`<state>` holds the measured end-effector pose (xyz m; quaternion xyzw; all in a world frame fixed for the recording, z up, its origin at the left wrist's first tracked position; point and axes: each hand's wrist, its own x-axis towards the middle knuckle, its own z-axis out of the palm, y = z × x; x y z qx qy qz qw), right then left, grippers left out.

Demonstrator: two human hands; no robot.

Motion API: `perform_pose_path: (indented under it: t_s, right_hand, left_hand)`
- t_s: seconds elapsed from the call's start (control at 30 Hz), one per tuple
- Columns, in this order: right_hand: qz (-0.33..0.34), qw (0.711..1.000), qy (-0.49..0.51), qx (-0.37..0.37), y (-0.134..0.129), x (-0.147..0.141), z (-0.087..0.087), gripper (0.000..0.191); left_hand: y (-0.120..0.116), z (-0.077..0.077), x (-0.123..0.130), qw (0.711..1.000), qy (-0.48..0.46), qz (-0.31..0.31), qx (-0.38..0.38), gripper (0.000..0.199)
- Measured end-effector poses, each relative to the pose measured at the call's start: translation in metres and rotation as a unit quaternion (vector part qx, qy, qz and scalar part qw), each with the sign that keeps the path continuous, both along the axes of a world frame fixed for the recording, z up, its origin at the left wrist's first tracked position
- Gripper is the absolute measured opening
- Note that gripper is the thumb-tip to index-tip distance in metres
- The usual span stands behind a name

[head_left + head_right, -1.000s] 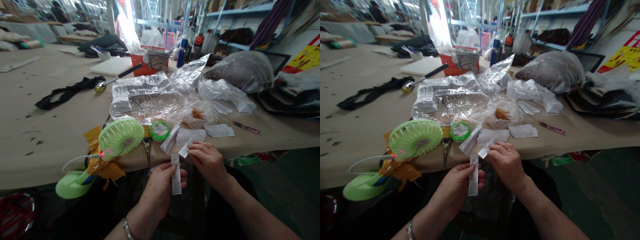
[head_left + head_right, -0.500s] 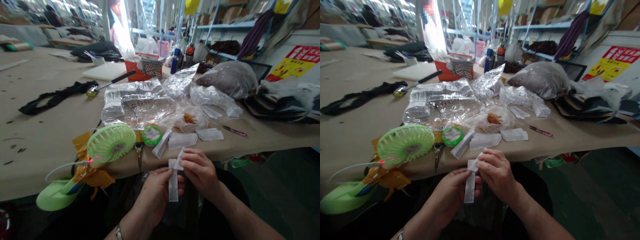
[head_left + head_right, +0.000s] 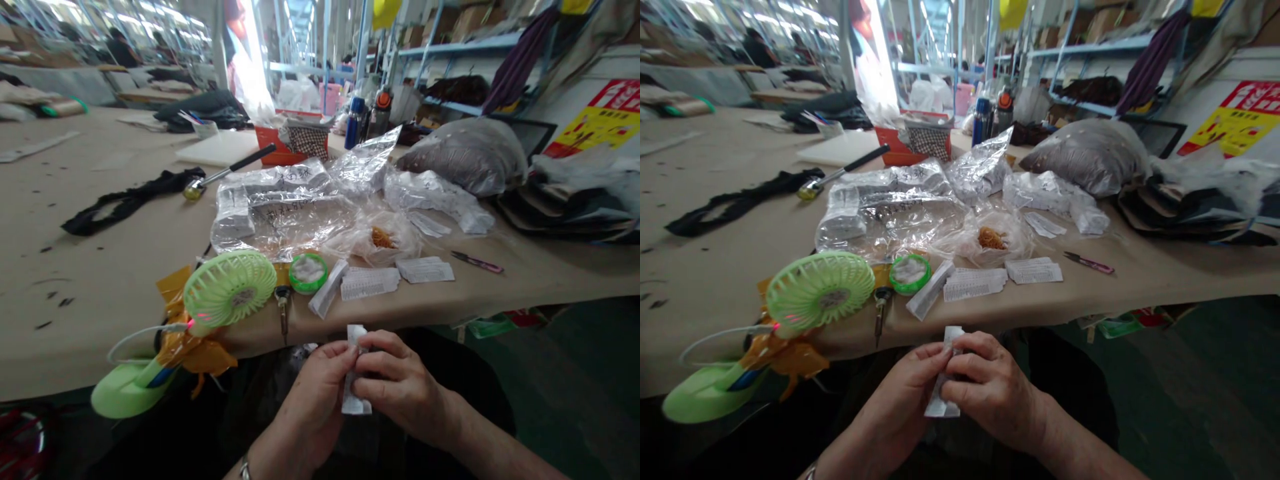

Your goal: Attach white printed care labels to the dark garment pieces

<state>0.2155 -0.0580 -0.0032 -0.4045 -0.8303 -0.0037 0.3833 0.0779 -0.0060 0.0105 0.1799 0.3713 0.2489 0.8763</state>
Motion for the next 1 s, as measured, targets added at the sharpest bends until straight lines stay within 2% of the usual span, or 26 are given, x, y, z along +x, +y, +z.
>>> perform_pose_path:
  t_s: [0.1, 0.17, 0.27, 0.3, 0.37, 0.43, 0.5, 0.67, 0.77, 0.9, 1.0]
  right_hand:
    - [-0.027, 0.999, -0.020, -0.004, 0.002, 0.016, 0.005, 0.015]
    - [-0.114, 0.993, -0.038, -0.006, 0.006, 0.039, 0.008, 0.024]
    - [-0.300, 0.948, -0.106, -0.019, 0.013, 0.080, 0.009, 0.042]
    - [-0.340, 0.930, -0.137, -0.027, 0.015, 0.091, 0.008, 0.048]
    - [-0.377, 0.905, -0.192, -0.049, 0.016, 0.105, 0.004, 0.052]
    - [-0.373, 0.900, -0.218, -0.061, 0.013, 0.110, -0.001, 0.049]
    - [-0.349, 0.911, -0.214, -0.054, 0.008, 0.112, -0.005, 0.042]
    - [-0.282, 0.947, -0.150, -0.014, -0.001, 0.119, -0.005, 0.014]
    - [-0.267, 0.960, -0.088, -0.006, -0.002, 0.118, -0.006, 0.010]
    - [-0.270, 0.963, 0.003, -0.017, -0.005, 0.094, -0.003, 0.011]
    - [-0.203, 0.976, 0.075, -0.018, -0.010, 0.062, 0.006, 0.014]
  left_hand:
    - [-0.002, -0.004, -0.001, 0.999, 0.033, 0.014, 0.001, 0.020]
    - [-0.003, -0.006, -0.003, 0.998, 0.062, 0.006, 0.010, 0.019]
    - [-0.002, -0.011, -0.004, 0.996, 0.088, -0.014, 0.022, 0.017]
    - [-0.002, -0.012, -0.003, 0.996, 0.088, -0.018, 0.022, 0.018]
    - [-0.002, -0.015, -0.002, 0.996, 0.083, -0.023, 0.021, 0.019]
    - [-0.003, -0.015, -0.001, 0.996, 0.083, -0.028, 0.021, 0.020]
    - [-0.003, -0.015, -0.001, 0.995, 0.093, -0.031, 0.020, 0.020]
    - [-0.004, -0.012, -0.002, 0.992, 0.116, -0.031, 0.024, 0.018]
    - [-0.004, -0.011, -0.001, 0.993, 0.114, -0.030, 0.030, 0.017]
    - [-0.005, -0.005, 0.000, 0.991, 0.129, -0.032, 0.021, 0.012]
    - [-0.007, -0.002, -0.001, 0.992, 0.124, -0.026, 0.009, 0.011]
